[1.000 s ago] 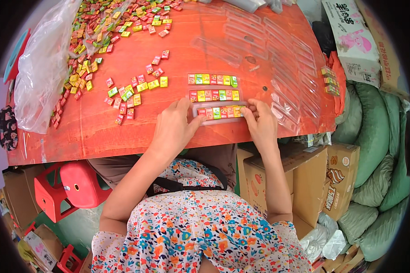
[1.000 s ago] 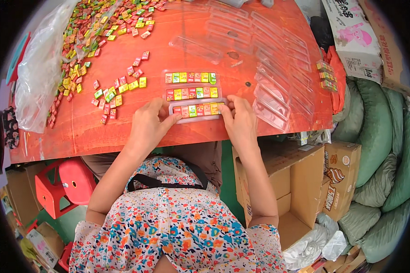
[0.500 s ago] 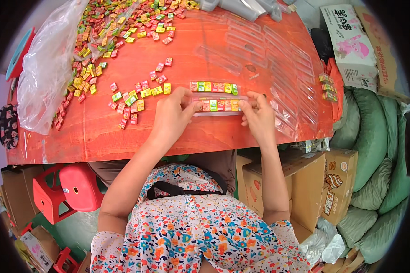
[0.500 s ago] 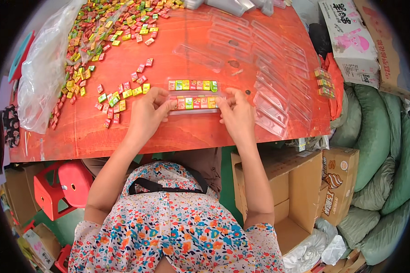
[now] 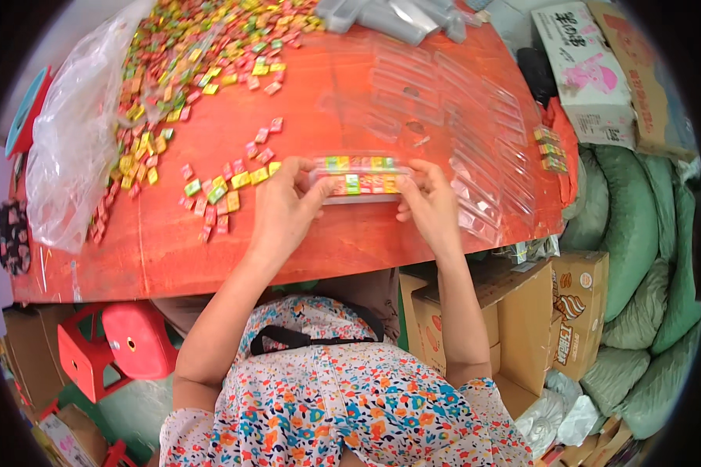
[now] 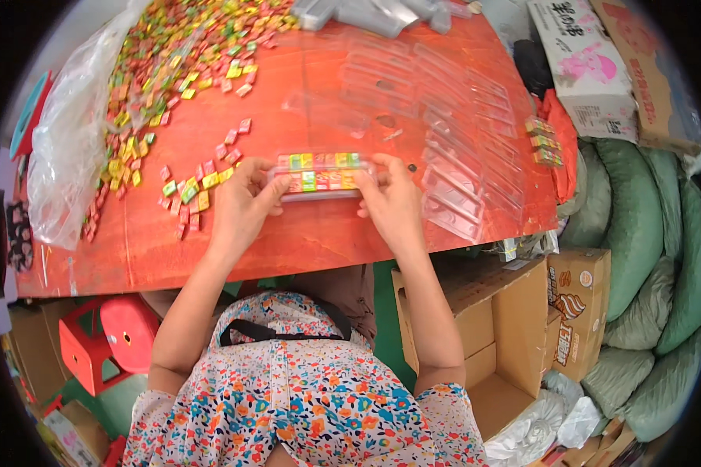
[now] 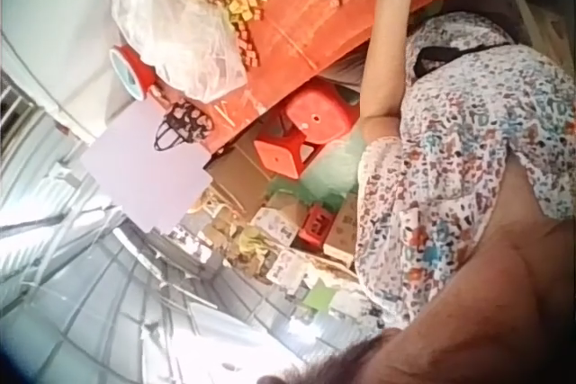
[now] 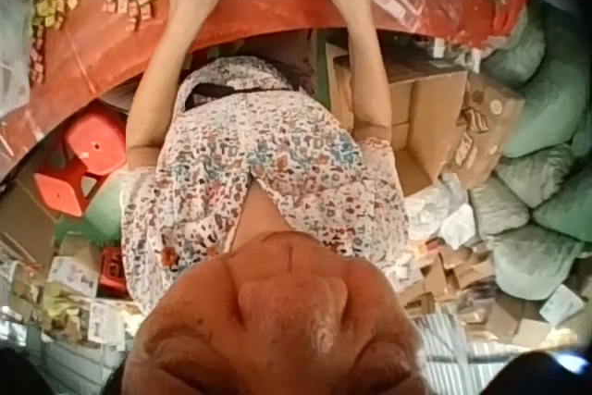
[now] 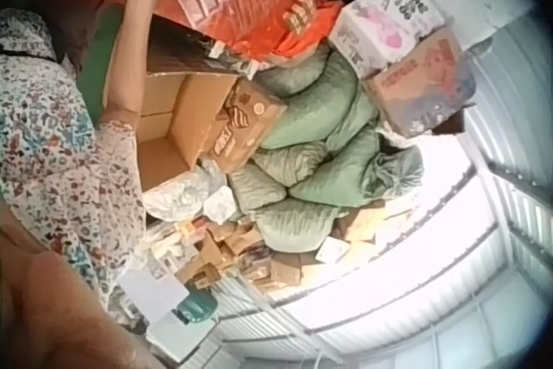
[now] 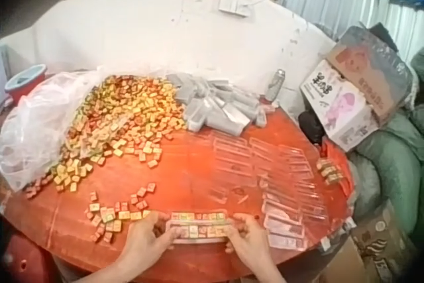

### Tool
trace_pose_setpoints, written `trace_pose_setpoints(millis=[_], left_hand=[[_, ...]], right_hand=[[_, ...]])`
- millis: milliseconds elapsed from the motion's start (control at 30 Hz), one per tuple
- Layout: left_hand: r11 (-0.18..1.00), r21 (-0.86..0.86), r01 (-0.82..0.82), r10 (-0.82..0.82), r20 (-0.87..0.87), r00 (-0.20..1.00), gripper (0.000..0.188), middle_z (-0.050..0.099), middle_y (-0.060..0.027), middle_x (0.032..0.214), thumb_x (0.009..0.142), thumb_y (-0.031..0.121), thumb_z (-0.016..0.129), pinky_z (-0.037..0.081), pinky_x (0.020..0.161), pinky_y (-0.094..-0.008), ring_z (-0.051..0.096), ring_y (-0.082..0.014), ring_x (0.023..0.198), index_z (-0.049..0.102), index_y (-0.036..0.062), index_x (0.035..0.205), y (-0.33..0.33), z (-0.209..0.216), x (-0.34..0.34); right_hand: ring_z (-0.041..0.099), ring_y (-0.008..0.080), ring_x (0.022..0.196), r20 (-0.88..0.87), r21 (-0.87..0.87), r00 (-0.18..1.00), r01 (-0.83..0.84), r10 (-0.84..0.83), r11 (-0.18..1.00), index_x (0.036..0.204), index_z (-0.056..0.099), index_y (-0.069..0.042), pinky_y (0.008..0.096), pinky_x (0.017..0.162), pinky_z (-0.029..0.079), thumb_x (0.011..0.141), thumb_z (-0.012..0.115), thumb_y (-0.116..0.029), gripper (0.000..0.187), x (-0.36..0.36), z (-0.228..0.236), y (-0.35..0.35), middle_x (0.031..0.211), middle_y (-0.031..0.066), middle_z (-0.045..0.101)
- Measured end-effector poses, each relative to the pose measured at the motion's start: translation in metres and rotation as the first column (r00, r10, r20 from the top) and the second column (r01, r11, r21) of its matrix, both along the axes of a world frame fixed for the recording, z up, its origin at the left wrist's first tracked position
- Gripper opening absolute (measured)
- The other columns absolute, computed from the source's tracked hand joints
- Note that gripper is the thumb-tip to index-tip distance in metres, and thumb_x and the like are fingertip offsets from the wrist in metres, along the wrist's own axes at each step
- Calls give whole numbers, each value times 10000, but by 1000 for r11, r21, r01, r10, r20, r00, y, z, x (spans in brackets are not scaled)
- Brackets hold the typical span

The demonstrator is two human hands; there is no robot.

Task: Packing small colorful candies into plastic compartment trays on a table.

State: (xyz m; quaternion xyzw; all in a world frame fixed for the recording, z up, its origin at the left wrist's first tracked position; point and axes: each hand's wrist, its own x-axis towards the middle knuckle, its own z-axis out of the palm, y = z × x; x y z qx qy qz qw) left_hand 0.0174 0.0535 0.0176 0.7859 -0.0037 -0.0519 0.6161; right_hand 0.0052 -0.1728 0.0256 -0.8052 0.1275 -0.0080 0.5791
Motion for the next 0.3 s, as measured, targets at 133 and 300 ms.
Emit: trace_pose_setpoints(millis=[133, 300], left_hand=[[929, 369, -26, -41, 172, 984, 398, 631, -156, 767, 875, 341, 749, 499, 630, -402, 636, -282, 687, 639, -28, 974, 1, -19, 31], [978, 208, 15, 5, -93, 996, 459, 683, -157, 1034, 861, 378, 773, 574, 820, -528, 672, -350, 946, 640, 18, 1114, 9, -22, 39]], right_hand=[[664, 147, 641, 35, -409, 998, -40, 60, 912, 1264, 543, 6, 291, 529, 545, 933, 680, -293, 466, 34, -33, -6, 818, 115, 665], [644, 386, 1080, -21, -445, 1000, -23, 15, 895, 1244, 579, 36, 461, 937, 500, 874, 688, -421, 598, 42, -28, 9, 1113, 278, 660]])
